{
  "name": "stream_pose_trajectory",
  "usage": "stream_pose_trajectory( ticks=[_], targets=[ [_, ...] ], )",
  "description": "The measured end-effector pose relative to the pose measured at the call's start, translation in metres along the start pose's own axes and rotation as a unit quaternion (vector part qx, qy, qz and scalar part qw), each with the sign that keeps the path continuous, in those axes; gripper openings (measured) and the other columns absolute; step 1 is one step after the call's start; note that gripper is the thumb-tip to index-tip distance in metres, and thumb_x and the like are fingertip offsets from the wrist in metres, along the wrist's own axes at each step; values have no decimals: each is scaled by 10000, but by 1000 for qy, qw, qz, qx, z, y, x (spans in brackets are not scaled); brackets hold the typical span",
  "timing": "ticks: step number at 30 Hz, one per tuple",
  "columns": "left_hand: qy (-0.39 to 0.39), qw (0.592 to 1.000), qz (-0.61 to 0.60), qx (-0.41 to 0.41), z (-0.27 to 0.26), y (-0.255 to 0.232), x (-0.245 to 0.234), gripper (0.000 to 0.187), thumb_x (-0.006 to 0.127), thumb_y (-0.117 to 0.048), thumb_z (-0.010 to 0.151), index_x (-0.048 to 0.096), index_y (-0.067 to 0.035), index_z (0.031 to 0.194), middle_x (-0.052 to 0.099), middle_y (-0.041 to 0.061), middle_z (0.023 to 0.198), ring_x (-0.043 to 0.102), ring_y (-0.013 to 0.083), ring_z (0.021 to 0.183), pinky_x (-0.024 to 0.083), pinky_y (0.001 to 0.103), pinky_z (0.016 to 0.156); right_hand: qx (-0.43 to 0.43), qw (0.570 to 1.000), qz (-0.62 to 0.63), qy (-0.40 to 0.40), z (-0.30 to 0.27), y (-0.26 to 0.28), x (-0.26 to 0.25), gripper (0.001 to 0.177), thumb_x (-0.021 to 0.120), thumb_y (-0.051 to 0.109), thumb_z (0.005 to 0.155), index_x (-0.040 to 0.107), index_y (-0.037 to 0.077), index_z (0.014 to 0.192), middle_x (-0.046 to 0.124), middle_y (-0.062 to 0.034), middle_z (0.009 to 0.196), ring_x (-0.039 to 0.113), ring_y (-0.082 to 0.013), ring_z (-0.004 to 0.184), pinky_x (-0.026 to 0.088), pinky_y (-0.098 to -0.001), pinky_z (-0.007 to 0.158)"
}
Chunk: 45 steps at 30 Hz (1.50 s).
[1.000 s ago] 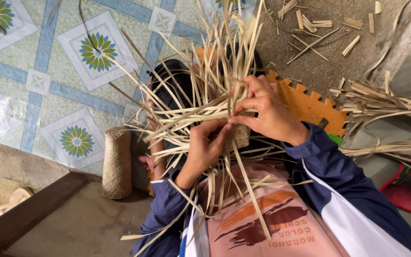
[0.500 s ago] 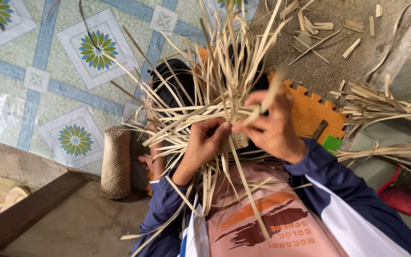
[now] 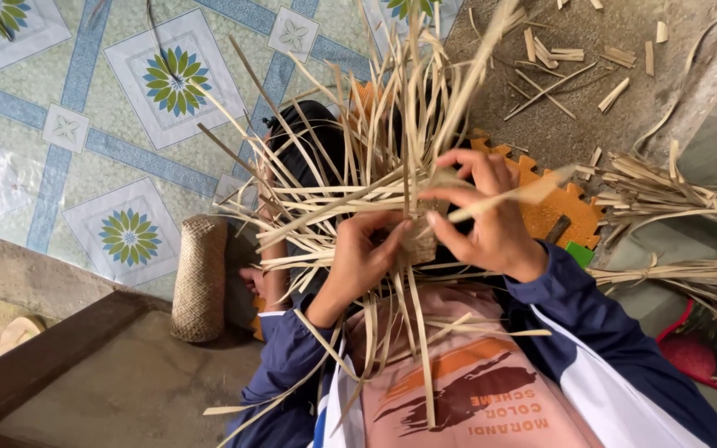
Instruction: Weaving thin strips of plant material into a basket or mat while sitting on the floor.
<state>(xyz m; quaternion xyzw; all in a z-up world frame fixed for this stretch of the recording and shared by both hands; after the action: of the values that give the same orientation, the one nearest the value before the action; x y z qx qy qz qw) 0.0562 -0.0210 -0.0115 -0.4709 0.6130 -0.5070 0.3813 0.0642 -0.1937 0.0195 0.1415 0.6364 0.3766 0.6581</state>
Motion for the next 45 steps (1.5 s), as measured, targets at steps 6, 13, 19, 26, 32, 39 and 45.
stream_pose_trajectory(
  ticks=[6, 13, 19, 26, 32, 39, 45],
  targets=[
    [-5, 999, 38, 28, -4, 8, -2, 95, 753, -132, 916, 801, -50, 920, 744, 132, 716, 742, 267, 728, 557, 325, 652, 47, 995, -87, 29, 19, 2, 9, 287, 752, 433, 959, 755, 163, 1057, 500, -41, 1383, 487, -269, 1125, 335, -465, 929],
    [10, 999, 31, 13, -3, 12, 0, 113, 728, -141, 935, 797, -54, 914, 747, 136, 745, 744, 252, 777, 564, 322, 690, 104, 992, -29, 71, 24, -6, 11, 132, 807, 249, 859, 760, 129, 883, 494, -96, 1372, 474, -304, 1156, 371, -470, 872],
    [1, 1000, 24, 17, -1, 5, 2, 109, 749, -139, 923, 787, -39, 906, 735, 145, 736, 737, 242, 772, 559, 321, 687, 90, 990, 100, 49, 30, 1, 5, 98, 824, 188, 862, 755, 139, 812, 512, -96, 1376, 472, -341, 1226, 381, -466, 920],
    [5, 999, 29, 14, 1, 7, 2, 120, 753, -164, 920, 779, -68, 852, 697, 104, 675, 693, 157, 719, 534, 278, 653, 46, 981, 185, -18, 29, -3, 3, 154, 800, 80, 894, 710, 41, 775, 514, -163, 1271, 449, -348, 1261, 378, -507, 1082],
    [2, 1000, 11, 2, -2, 10, 2, 120, 743, -165, 925, 777, -64, 870, 698, 128, 698, 684, 166, 734, 534, 296, 644, 1, 989, 125, -80, 25, 21, -33, 151, 770, 43, 918, 701, 7, 789, 529, -229, 1325, 463, -394, 1319, 383, -527, 1131],
    [-37, 998, 25, 43, 2, 3, 1, 126, 767, -134, 912, 780, -38, 993, 719, 183, 814, 754, 333, 813, 575, 336, 680, -44, 948, 84, -304, -56, 7, -51, 632, 425, 553, 1045, 770, 160, 690, 607, -107, 973, 500, -275, 977, 361, -399, 1011],
    [-66, 990, 96, 84, -3, -17, -4, 88, 748, -52, 911, 783, -30, 989, 698, 177, 768, 723, 406, 717, 607, 372, 628, -74, 989, -114, -60, 0, 28, 0, 189, 847, 137, 828, 774, 145, 1002, 687, 30, 1026, 639, -171, 839, 382, -364, 802]
  ],
)
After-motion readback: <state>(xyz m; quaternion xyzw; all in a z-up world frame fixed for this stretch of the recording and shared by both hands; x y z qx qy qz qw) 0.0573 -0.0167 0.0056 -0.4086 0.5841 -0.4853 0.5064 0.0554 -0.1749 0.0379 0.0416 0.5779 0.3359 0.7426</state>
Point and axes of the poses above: each hand's wrist, its own z-axis towards the middle knuckle, its own x-axis out of the palm, y = z × x, the point moved 7 cm from there along z, towards the middle knuckle
